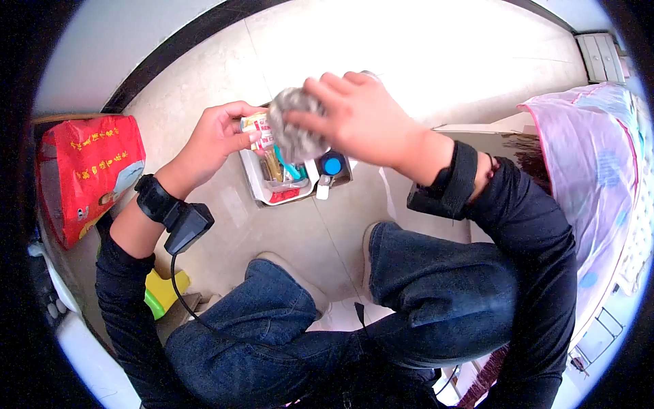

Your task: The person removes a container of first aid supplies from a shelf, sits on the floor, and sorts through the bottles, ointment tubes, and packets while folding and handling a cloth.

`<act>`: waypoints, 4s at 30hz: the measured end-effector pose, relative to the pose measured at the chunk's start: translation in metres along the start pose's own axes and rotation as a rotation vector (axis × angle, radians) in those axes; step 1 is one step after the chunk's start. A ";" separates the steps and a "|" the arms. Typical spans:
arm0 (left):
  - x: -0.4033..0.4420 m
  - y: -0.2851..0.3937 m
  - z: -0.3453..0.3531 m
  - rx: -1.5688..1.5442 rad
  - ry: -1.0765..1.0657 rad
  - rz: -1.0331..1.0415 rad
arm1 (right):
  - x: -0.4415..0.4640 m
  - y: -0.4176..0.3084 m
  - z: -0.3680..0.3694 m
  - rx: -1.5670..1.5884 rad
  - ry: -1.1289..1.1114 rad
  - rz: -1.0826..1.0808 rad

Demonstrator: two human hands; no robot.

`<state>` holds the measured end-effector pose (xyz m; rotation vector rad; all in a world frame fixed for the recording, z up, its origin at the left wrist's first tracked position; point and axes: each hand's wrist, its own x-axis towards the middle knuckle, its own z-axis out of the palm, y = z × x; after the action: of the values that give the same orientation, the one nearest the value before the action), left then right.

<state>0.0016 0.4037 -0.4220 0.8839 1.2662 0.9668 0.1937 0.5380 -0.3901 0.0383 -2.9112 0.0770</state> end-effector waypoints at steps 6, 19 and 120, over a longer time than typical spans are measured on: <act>0.005 0.009 -0.015 -0.082 -0.058 0.022 | -0.004 0.022 0.008 0.546 0.084 0.489; 0.003 0.000 -0.003 -0.374 -0.060 -0.118 | -0.004 0.020 -0.003 1.660 -0.142 0.989; -0.015 -0.010 0.029 -0.646 -0.189 -0.301 | -0.006 -0.018 -0.010 1.011 -0.343 0.339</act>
<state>0.0307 0.3857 -0.4227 0.2606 0.8125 0.9397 0.2027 0.5210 -0.3807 -0.2951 -2.8047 1.6987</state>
